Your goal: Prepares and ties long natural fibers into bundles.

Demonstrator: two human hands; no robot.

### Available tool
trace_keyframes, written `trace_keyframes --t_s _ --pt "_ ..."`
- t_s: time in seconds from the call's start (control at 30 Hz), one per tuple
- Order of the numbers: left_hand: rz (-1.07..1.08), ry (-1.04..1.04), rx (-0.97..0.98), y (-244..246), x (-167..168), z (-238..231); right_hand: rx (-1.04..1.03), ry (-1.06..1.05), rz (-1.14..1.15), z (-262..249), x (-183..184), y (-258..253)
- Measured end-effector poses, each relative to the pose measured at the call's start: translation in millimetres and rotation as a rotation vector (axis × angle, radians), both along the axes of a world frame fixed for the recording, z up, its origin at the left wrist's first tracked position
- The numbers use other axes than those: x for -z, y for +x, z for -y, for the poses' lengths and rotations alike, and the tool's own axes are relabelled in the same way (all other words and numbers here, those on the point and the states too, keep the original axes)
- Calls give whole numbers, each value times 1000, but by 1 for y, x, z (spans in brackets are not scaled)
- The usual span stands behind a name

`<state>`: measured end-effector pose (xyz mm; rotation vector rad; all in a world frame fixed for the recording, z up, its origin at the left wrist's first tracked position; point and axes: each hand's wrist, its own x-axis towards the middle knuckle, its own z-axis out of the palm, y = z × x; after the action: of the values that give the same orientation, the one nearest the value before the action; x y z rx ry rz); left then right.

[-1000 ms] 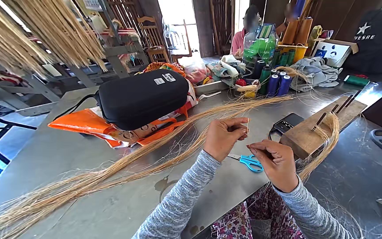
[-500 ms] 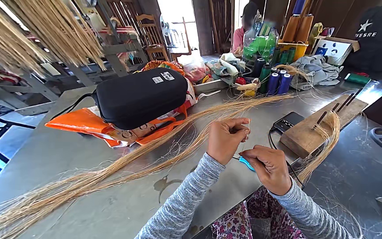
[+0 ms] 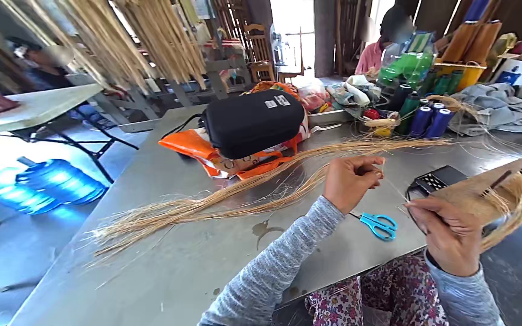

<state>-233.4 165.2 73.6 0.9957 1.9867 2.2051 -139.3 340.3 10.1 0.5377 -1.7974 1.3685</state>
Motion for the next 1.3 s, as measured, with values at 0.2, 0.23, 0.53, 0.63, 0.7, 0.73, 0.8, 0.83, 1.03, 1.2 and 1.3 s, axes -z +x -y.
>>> trace_keyframes --t_s 0.2,0.23,0.53,0.63,0.7,0.73,0.8,0.83,1.03,1.2,1.3 --pt "45 19 59 6 -7 -2 0 -9 -31 -2 1 8" --pt "46 11 68 6 -8 -2 2 -9 -34 -3 0 8" --pt "213 -70 216 6 -30 8 11 -48 -19 -12 9 0" --pt "201 -65 230 4 -30 8 3 -67 -2 -7 10 1" --pt "154 -73 216 3 -31 7 12 -50 15 0 8 4" --pt "123 -82 204 3 -31 7 22 -44 25 4 7 6" --pt "70 -105 184 5 -31 7 41 -25 27 14 7 8" --pt "51 -113 176 5 -30 6 43 -11 16 18 7 8" --pt "-21 -131 144 7 -24 3 61 23 -10 34 7 10" --pt "197 -60 211 12 -27 1 76 49 -20 42 10 8" --pt "242 -23 223 13 -27 1 87 63 -21 46 12 7"
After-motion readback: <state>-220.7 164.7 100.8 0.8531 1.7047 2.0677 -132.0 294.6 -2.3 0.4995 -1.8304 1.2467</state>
